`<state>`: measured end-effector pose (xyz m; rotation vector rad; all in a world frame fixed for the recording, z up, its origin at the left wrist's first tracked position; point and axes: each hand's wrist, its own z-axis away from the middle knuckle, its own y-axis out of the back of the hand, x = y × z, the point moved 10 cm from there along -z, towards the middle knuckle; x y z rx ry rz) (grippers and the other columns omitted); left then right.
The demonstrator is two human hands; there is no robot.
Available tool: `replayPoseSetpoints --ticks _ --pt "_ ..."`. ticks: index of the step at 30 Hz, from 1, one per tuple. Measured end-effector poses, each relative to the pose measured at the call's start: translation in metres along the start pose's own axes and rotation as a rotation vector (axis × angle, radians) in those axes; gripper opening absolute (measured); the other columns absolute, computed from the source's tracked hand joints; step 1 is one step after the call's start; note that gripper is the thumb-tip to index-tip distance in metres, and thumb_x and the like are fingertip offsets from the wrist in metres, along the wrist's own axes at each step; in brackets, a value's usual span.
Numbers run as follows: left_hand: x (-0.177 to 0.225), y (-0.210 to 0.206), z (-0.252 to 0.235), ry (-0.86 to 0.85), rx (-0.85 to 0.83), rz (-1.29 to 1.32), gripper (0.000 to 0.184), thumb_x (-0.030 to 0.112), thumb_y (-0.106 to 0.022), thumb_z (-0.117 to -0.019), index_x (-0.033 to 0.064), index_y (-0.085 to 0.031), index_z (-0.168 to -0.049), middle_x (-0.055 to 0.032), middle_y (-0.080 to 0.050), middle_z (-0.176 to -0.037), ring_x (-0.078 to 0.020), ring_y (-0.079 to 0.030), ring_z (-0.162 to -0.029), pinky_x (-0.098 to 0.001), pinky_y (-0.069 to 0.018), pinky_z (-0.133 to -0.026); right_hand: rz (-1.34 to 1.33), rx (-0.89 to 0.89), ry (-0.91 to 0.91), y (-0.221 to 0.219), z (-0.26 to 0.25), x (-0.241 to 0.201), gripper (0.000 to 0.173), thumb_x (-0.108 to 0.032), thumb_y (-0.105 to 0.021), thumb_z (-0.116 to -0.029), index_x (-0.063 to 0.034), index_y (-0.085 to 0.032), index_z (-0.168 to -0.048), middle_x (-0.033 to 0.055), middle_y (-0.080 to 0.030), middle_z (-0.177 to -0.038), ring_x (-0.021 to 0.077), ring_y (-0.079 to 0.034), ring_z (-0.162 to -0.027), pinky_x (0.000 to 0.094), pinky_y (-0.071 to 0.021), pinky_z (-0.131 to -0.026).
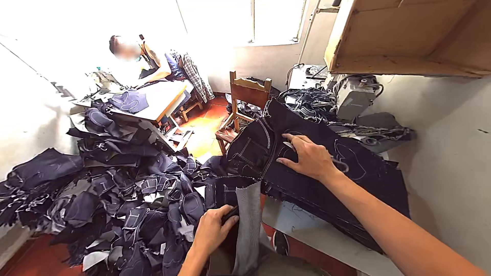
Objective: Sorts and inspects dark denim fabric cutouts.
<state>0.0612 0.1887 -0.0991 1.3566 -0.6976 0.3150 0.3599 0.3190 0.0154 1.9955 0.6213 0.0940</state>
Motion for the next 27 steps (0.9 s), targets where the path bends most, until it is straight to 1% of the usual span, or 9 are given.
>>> replayPoseSetpoints --ticks 2,4,8,10,13,18,21,25,27 --pt "0.015 0.019 0.006 0.026 -0.083 0.018 0.040 0.049 -0.058 -0.0985 0.0127 -0.075 -0.100 -0.0066 -0.070 -0.076 -0.0237 -0.069 -0.074 -0.0510 -0.0552 -0.070 0.132 0.091 0.034 0.023 -0.001 -0.019 0.058 -0.057 -0.043 -0.0942 -0.0042 -0.066 -0.096 0.0118 -0.072 -0.105 0.0342 -0.069 -0.089 0.0453 -0.0521 -0.052" --pt "0.024 0.030 0.007 0.077 -0.159 0.060 0.039 0.047 -0.058 -0.0970 0.0118 -0.074 -0.096 -0.0051 -0.068 -0.074 -0.0211 -0.066 -0.072 -0.0475 -0.0526 -0.069 0.216 0.060 -0.042 0.044 0.004 -0.040 0.037 -0.034 -0.040 -0.0967 -0.0060 -0.059 -0.082 0.0118 -0.060 -0.081 0.0355 -0.063 -0.076 0.0438 -0.0443 -0.046" --pt "0.031 0.034 0.006 0.108 -0.264 0.088 0.035 0.044 -0.061 -0.0951 0.0119 -0.075 -0.096 -0.0039 -0.068 -0.077 -0.0183 -0.065 -0.074 -0.0449 -0.0528 -0.072 0.182 -0.447 -0.276 0.031 0.047 -0.076 0.027 -0.026 -0.053 -0.1062 -0.0021 -0.065 -0.104 0.0197 -0.068 -0.085 0.0404 -0.070 -0.080 0.0555 -0.0541 -0.069" --pt "0.031 0.034 0.004 0.115 -0.279 0.087 0.034 0.043 -0.062 -0.0947 0.0119 -0.074 -0.095 -0.0038 -0.067 -0.077 -0.0186 -0.065 -0.075 -0.0451 -0.0522 -0.072 0.164 -0.557 -0.300 0.022 0.063 -0.096 0.021 -0.019 -0.059 -0.1031 0.0007 -0.065 -0.108 0.0214 -0.070 -0.086 0.0407 -0.071 -0.085 0.0559 -0.0535 -0.076" --pt "0.033 0.034 0.003 0.099 -0.308 0.079 0.035 0.044 -0.061 -0.0951 0.0113 -0.073 -0.094 -0.0033 -0.066 -0.076 -0.0181 -0.063 -0.074 -0.0434 -0.0506 -0.071 0.217 -0.526 -0.289 0.005 0.071 -0.112 0.015 -0.006 -0.059 -0.1000 0.0051 -0.064 -0.109 0.0221 -0.071 -0.086 0.0393 -0.072 -0.085 0.0524 -0.0538 -0.078" --pt "0.038 0.030 0.003 0.057 -0.337 0.059 0.036 0.044 -0.060 -0.0960 0.0107 -0.072 -0.093 -0.0030 -0.064 -0.074 -0.0170 -0.061 -0.071 -0.0418 -0.0493 -0.070 0.304 -0.237 -0.127 -0.017 0.063 -0.130 0.016 -0.004 -0.053 -0.0989 0.0038 -0.067 -0.096 0.0188 -0.069 -0.079 0.0343 -0.072 -0.071 0.0447 -0.0563 -0.062" --pt "0.034 0.038 0.008 0.068 -0.323 0.141 0.032 0.041 -0.063 -0.0954 0.0101 -0.072 -0.091 -0.0008 -0.062 -0.072 -0.0132 -0.060 -0.069 -0.0375 -0.0483 -0.068 0.227 -0.384 -0.205 -0.028 0.066 -0.117 0.041 -0.026 -0.038 -0.1108 0.0048 -0.063 -0.100 0.0220 -0.068 -0.081 0.0395 -0.072 -0.076 0.0497 -0.0564 -0.064" --pt "0.061 0.087 0.025 -0.067 -0.268 0.585 0.020 0.024 -0.060 -0.0983 0.0109 -0.071 -0.087 0.0055 -0.063 -0.073 -0.0039 -0.059 -0.067 -0.0252 -0.0498 -0.064 -0.045 -0.154 -0.182 0.020 0.072 -0.095 0.039 -0.034 -0.048 -0.1067 -0.0038 -0.064 -0.088 0.0127 -0.061 -0.064 0.0329 -0.067 -0.057 0.0516 -0.0521 -0.048" --pt "0.107 0.138 0.038 -0.266 -0.234 0.743 0.021 0.021 -0.054 -0.1025 0.0108 -0.071 -0.094 0.0063 -0.065 -0.080 -0.0001 -0.061 -0.073 -0.0199 -0.0520 -0.067 -0.471 -0.274 -0.266 0.027 0.094 -0.078 0.054 -0.058 -0.042 -0.1039 -0.0075 -0.062 -0.098 0.0073 -0.062 -0.078 0.0257 -0.064 -0.072 0.0496 -0.0519 -0.061"
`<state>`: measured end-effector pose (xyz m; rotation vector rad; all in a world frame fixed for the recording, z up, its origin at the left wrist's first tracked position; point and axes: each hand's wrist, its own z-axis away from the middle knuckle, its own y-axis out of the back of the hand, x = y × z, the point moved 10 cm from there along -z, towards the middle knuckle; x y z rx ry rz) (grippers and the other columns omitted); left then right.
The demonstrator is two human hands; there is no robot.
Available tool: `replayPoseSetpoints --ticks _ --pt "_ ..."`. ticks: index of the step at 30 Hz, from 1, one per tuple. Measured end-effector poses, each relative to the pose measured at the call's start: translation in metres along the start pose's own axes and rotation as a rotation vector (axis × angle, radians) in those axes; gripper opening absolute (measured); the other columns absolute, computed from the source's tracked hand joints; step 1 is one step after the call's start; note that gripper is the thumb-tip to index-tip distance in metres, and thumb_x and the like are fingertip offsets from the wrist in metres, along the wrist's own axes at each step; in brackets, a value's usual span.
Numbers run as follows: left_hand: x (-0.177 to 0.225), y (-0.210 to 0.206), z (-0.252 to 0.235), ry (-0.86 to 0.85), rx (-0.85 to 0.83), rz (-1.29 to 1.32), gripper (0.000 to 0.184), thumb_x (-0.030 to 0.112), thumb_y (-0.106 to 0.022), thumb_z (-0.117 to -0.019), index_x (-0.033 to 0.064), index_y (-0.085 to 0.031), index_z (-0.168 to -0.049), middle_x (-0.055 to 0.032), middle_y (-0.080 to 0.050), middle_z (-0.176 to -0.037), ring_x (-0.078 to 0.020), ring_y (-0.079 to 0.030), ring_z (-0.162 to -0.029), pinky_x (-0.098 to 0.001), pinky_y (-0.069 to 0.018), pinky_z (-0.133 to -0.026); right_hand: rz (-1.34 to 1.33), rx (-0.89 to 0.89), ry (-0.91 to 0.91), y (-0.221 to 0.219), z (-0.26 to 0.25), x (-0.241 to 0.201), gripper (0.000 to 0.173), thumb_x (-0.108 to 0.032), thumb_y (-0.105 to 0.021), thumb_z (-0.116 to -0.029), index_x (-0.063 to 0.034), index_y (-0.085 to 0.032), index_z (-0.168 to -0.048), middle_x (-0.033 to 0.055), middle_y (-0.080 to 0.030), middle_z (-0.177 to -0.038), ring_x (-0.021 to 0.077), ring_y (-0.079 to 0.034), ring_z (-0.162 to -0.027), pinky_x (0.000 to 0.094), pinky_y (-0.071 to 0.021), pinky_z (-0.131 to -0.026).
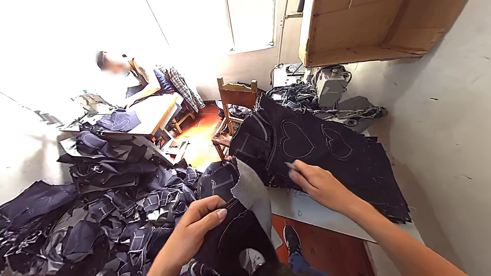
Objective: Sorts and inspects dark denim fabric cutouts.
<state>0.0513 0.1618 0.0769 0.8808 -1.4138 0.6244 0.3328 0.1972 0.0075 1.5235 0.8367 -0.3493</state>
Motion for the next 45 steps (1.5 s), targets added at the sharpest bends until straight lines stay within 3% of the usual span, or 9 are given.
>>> replayPoseSetpoints --ticks 4,10,15,22,27,33,36,41,45 --pt "0.144 0.010 -0.003 -0.284 0.062 -0.036 0.023 0.028 -0.054 -0.1058 0.0148 -0.072 -0.105 0.0092 -0.069 -0.090 0.0049 -0.063 -0.081 -0.0128 -0.0535 -0.073 -0.533 -0.063 0.112 -0.014 0.037 -0.033 0.087 -0.061 -0.087 -0.0644 -0.0057 -0.054 -0.123 0.0042 -0.065 -0.132 0.0086 -0.062 -0.120 0.0318 -0.0537 -0.099" --pt "0.208 0.027 -0.024 -0.455 0.307 -0.339 0.016 0.029 -0.059 -0.1040 0.0216 -0.073 -0.104 0.0134 -0.072 -0.091 0.0045 -0.067 -0.080 -0.0127 -0.0563 -0.074 -0.564 0.701 -0.088 0.121 0.056 -0.009 0.019 -0.028 -0.078 -0.0884 -0.0224 -0.061 -0.094 -0.0148 -0.068 -0.084 -0.0042 -0.062 -0.072 0.0176 -0.0537 -0.063" --pt "0.123 -0.006 -0.090 -0.447 0.498 -0.556 0.020 0.029 -0.054 -0.1057 0.0191 -0.070 -0.098 0.0143 -0.069 -0.083 0.0046 -0.066 -0.074 -0.0167 -0.0579 -0.067 0.030 0.828 -0.206 0.277 0.081 0.026 0.034 -0.036 -0.077 -0.0854 -0.0172 -0.051 -0.097 -0.0129 -0.061 -0.086 -0.0058 -0.058 -0.076 0.0214 -0.0505 -0.068" --pt "-0.035 -0.071 -0.213 -0.054 0.653 -0.781 0.026 0.016 -0.054 -0.1041 -0.0030 -0.072 -0.104 -0.0155 -0.072 -0.083 -0.0288 -0.073 -0.078 -0.0494 -0.0596 -0.077 0.312 0.385 -0.557 0.269 -0.051 0.158 0.062 -0.025 -0.087 -0.0827 0.0127 -0.056 -0.121 0.0392 -0.063 -0.101 0.0600 -0.062 -0.098 0.0771 -0.0474 -0.080" --pt "-0.067 -0.078 -0.227 -0.033 0.770 -0.790 0.027 0.012 -0.062 -0.0967 -0.0068 -0.066 -0.115 -0.0151 -0.072 -0.083 -0.0263 -0.073 -0.074 -0.0446 -0.0612 -0.071 0.077 0.235 -0.216 0.098 -0.082 0.096 0.082 -0.055 -0.076 -0.0863 -0.0063 -0.052 -0.148 0.0173 -0.065 -0.128 0.0323 -0.068 -0.103 0.0542 -0.0577 -0.086" --pt "-0.068 -0.060 -0.209 -0.227 0.596 -0.695 0.028 0.012 -0.053 -0.1013 0.0010 -0.072 -0.119 -0.0085 -0.072 -0.104 -0.0137 -0.070 -0.097 -0.0318 -0.0593 -0.088 0.094 0.392 -0.025 0.024 -0.093 0.084 0.070 -0.072 -0.076 -0.0747 -0.0065 -0.067 -0.099 0.0011 -0.065 -0.141 0.0228 -0.070 -0.114 0.0451 -0.0618 -0.068" --pt "-0.073 -0.037 -0.150 -0.380 0.653 -0.741 0.027 0.014 -0.050 -0.1058 0.0050 -0.073 -0.114 -0.0116 -0.069 -0.118 -0.0145 -0.066 -0.115 -0.0301 -0.0557 -0.100 0.158 0.400 -0.017 0.025 -0.093 0.080 0.074 -0.063 -0.084 -0.0702 -0.0059 -0.069 -0.114 0.0039 -0.065 -0.139 0.0268 -0.072 -0.103 0.0488 -0.0601 -0.061" --pt "-0.299 -0.004 -0.081 0.549 0.409 -0.524 0.038 0.011 -0.059 -0.1006 -0.0025 -0.061 -0.136 -0.0227 -0.064 -0.134 -0.0337 -0.063 -0.125 -0.0491 -0.0488 -0.110 0.215 0.390 -0.033 0.025 -0.093 0.077 0.094 -0.065 -0.084 -0.0685 -0.0086 -0.059 -0.139 0.0131 -0.067 -0.129 0.0330 -0.071 -0.090 0.0542 -0.0566 -0.058" --pt "-0.325 -0.071 -0.092 0.427 0.135 -0.291 0.054 0.012 -0.074 -0.0835 -0.0058 -0.061 -0.133 -0.0220 -0.060 -0.140 -0.0277 -0.057 -0.133 -0.0443 -0.0426 -0.117 0.226 0.370 -0.045 0.027 -0.096 0.079 0.097 -0.064 -0.086 -0.0650 -0.0066 -0.060 -0.138 0.0171 -0.068 -0.123 0.0359 -0.069 -0.085 0.0573 -0.0541 -0.059"
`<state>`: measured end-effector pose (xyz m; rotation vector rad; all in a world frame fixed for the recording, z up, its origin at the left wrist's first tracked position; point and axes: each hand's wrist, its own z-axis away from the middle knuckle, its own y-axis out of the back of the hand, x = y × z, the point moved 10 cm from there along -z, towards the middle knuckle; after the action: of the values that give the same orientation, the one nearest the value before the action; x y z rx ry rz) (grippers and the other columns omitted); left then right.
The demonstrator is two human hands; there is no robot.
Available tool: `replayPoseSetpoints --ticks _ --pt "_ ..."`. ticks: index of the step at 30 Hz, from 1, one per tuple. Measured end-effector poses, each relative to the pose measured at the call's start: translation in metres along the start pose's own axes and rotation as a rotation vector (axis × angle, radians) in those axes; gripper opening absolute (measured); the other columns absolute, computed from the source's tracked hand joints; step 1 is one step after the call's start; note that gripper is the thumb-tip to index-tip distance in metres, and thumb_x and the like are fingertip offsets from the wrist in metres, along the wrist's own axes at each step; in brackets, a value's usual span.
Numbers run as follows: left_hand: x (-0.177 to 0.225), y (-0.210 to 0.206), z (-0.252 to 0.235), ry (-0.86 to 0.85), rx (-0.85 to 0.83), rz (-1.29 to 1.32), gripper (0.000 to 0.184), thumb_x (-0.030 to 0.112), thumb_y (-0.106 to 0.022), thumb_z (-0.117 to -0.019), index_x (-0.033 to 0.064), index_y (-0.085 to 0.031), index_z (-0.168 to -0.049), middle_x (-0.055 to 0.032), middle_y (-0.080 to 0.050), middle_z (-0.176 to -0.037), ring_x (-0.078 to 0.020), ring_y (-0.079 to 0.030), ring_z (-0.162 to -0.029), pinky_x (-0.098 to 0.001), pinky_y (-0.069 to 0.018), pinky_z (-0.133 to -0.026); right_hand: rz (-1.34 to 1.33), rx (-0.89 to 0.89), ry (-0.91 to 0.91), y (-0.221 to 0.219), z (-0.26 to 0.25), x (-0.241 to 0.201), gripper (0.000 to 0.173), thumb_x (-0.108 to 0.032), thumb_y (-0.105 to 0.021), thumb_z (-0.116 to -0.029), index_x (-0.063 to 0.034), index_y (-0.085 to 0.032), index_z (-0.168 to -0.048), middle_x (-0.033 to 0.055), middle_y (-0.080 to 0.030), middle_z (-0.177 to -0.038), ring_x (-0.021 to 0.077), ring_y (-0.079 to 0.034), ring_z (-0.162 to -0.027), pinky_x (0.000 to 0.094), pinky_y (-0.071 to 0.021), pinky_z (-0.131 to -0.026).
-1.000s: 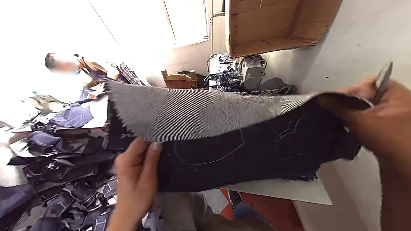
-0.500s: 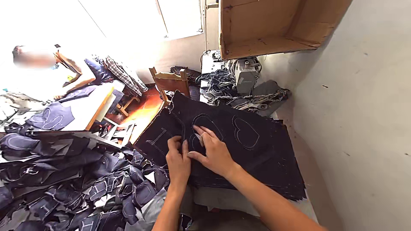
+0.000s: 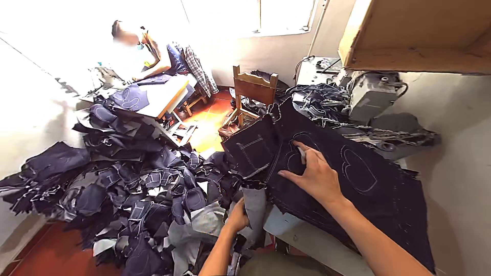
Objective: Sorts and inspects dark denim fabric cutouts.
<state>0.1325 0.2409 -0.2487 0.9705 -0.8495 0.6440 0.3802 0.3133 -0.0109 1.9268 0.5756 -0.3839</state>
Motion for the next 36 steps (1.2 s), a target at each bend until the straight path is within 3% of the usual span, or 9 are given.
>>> replayPoseSetpoints --ticks 3,7,11,14,16,22,32,34,36 --pt "0.019 -0.007 0.015 -0.018 0.148 -0.023 0.048 0.022 -0.072 -0.0877 -0.0113 -0.065 -0.122 -0.0245 -0.072 -0.114 -0.0306 -0.069 -0.114 -0.0480 -0.0500 -0.106 0.044 -0.048 -0.027 -0.002 -0.002 0.003 0.104 -0.067 -0.086 -0.0634 -0.0102 -0.055 -0.145 0.0185 -0.067 -0.113 0.0377 -0.066 -0.083 0.0593 -0.0518 -0.060" --pt "0.019 0.046 0.063 0.027 0.469 -0.231 0.049 0.025 -0.064 -0.0984 -0.0014 -0.056 -0.139 -0.0188 -0.073 -0.112 -0.0360 -0.073 -0.098 -0.0578 -0.0586 -0.087 0.117 -0.018 0.038 0.002 -0.001 -0.005 0.104 -0.069 -0.083 -0.0658 -0.0061 -0.055 -0.144 0.0182 -0.068 -0.116 0.0370 -0.068 -0.084 0.0576 -0.0536 -0.060" --pt "0.108 0.095 0.135 -0.224 0.561 -0.687 0.040 0.045 -0.059 -0.0976 0.0116 -0.072 -0.079 -0.0057 -0.067 -0.072 -0.0242 -0.069 -0.060 -0.0462 -0.0536 -0.047 0.209 0.047 0.050 0.021 0.007 -0.024 0.080 -0.059 -0.089 -0.0669 0.0069 -0.061 -0.103 0.0238 -0.052 -0.149 0.0443 -0.070 -0.101 0.0565 -0.0565 -0.059" --pt "0.144 0.103 0.155 -0.121 0.421 -0.725 0.056 0.054 -0.055 -0.0985 0.0091 -0.066 -0.067 -0.0082 -0.064 -0.062 -0.0284 -0.069 -0.060 -0.0505 -0.0525 -0.050 0.341 0.121 0.076 0.051 0.013 -0.052 0.078 -0.071 -0.054 -0.0907 0.0061 -0.063 -0.103 0.0284 -0.059 -0.117 0.0486 -0.064 -0.094 0.0540 -0.0534 -0.055" --pt "0.146 0.100 0.155 -0.035 0.295 -0.717 0.056 0.053 -0.055 -0.0996 0.0064 -0.068 -0.071 -0.0119 -0.067 -0.067 -0.0325 -0.072 -0.069 -0.0541 -0.0543 -0.058 0.394 0.075 0.093 0.061 0.020 -0.070 0.063 -0.054 -0.029 -0.1047 -0.0018 -0.065 -0.104 0.0205 -0.064 -0.096 0.0446 -0.065 -0.084 0.0508 -0.0495 -0.051" --pt "0.148 0.099 0.153 0.033 0.103 -0.757 0.055 0.051 -0.054 -0.1014 0.0029 -0.070 -0.080 -0.0171 -0.070 -0.076 -0.0379 -0.073 -0.081 -0.0574 -0.0549 -0.067 0.469 -0.241 0.206 0.022 0.077 -0.104 0.017 -0.014 -0.071 -0.0945 0.0021 -0.069 -0.092 0.0190 -0.068 -0.073 0.0380 -0.071 -0.070 0.0516 -0.0553 -0.064" --pt "0.152 0.103 0.158 0.018 0.099 -0.632 0.051 0.052 -0.052 -0.1030 0.0050 -0.070 -0.095 -0.0156 -0.068 -0.075 -0.0366 -0.071 -0.079 -0.0568 -0.0552 -0.071 0.440 -0.041 0.415 -0.005 0.080 -0.114 0.030 -0.022 -0.052 -0.1033 -0.0024 -0.063 -0.082 0.0120 -0.060 -0.065 0.0281 -0.066 -0.055 0.0392 -0.0521 -0.046" --pt "0.153 0.111 0.164 -0.066 0.159 -0.539 0.043 0.048 -0.053 -0.1031 0.0092 -0.072 -0.106 -0.0112 -0.069 -0.072 -0.0317 -0.071 -0.071 -0.0541 -0.0566 -0.067 0.342 0.016 0.438 0.010 0.081 -0.112 0.032 -0.024 -0.050 -0.1045 -0.0051 -0.062 -0.082 0.0088 -0.059 -0.064 0.0254 -0.065 -0.055 0.0378 -0.0505 -0.047" --pt "0.154 0.116 0.173 -0.135 0.129 -0.382 0.040 0.044 -0.053 -0.1037 0.0091 -0.071 -0.095 -0.0055 -0.064 -0.068 -0.0204 -0.064 -0.065 -0.0436 -0.0525 -0.063 0.162 -0.008 0.328 0.026 0.082 -0.103 0.035 -0.031 -0.049 -0.1055 -0.0050 -0.067 -0.089 0.0088 -0.064 -0.069 0.0262 -0.068 -0.060 0.0423 -0.0548 -0.051"
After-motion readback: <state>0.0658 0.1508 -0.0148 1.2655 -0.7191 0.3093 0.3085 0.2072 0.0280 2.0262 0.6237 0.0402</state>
